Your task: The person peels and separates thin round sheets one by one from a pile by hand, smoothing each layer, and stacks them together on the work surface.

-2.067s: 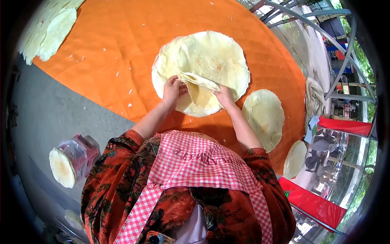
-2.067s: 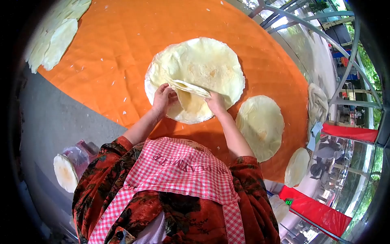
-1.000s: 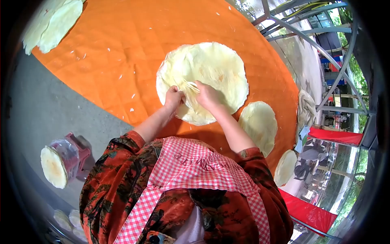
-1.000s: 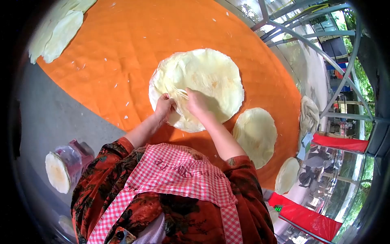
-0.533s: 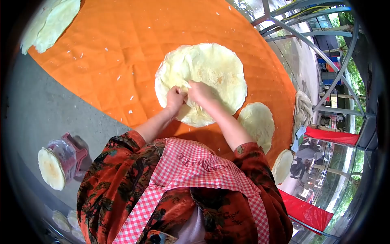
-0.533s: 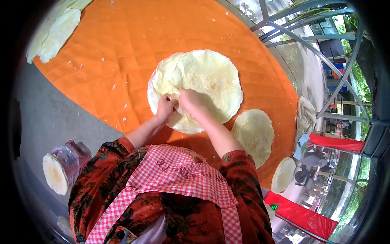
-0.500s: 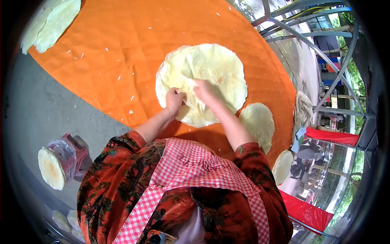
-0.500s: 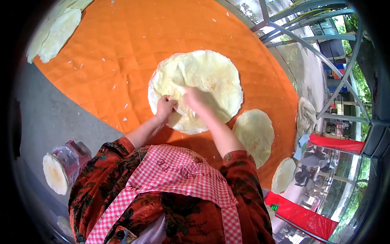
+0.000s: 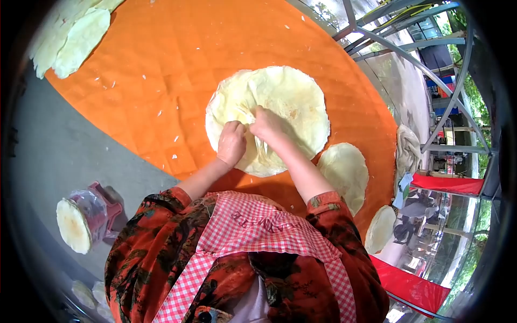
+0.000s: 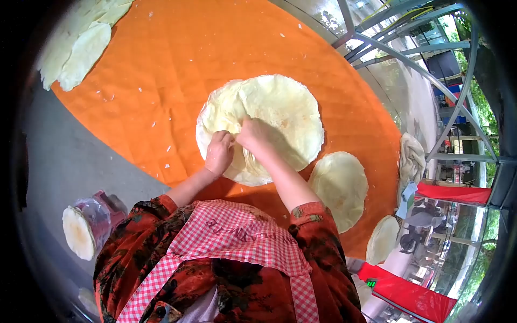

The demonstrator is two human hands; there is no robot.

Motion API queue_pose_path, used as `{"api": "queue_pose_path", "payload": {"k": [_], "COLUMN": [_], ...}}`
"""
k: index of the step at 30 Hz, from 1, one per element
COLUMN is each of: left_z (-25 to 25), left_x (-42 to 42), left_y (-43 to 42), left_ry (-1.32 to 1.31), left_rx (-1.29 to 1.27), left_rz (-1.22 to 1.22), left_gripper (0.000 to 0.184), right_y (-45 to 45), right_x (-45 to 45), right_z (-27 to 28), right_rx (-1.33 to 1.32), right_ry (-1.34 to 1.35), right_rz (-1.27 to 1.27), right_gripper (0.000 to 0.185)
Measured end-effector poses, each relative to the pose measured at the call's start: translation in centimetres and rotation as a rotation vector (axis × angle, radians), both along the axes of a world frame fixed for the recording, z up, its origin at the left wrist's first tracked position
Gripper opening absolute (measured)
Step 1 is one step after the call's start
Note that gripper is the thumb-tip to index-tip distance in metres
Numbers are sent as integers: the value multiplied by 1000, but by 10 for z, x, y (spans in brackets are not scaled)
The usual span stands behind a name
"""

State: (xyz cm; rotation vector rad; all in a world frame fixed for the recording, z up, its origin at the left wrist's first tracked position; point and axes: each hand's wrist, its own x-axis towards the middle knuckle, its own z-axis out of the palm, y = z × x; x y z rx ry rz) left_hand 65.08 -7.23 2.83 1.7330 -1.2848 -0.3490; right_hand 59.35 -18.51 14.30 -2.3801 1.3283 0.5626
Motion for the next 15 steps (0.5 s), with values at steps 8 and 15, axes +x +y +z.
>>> {"api": "queue_pose_path", "payload": {"k": [8,15], "left_z": [-8,-22], "left_x": [-11,-18], "left_y": [3,-4], "left_ry": [-443,-529], "left_rx": [222,397], "left_rz": [-120,-136], "left_gripper": [63,74], "right_y": [-68,-294], "right_x": [-31,-240], "right_z": [-13,150], "right_rx": [456,287], "right_ry": [-316,-762], "right_rz": [-148,-380], "right_gripper": [51,59]}}
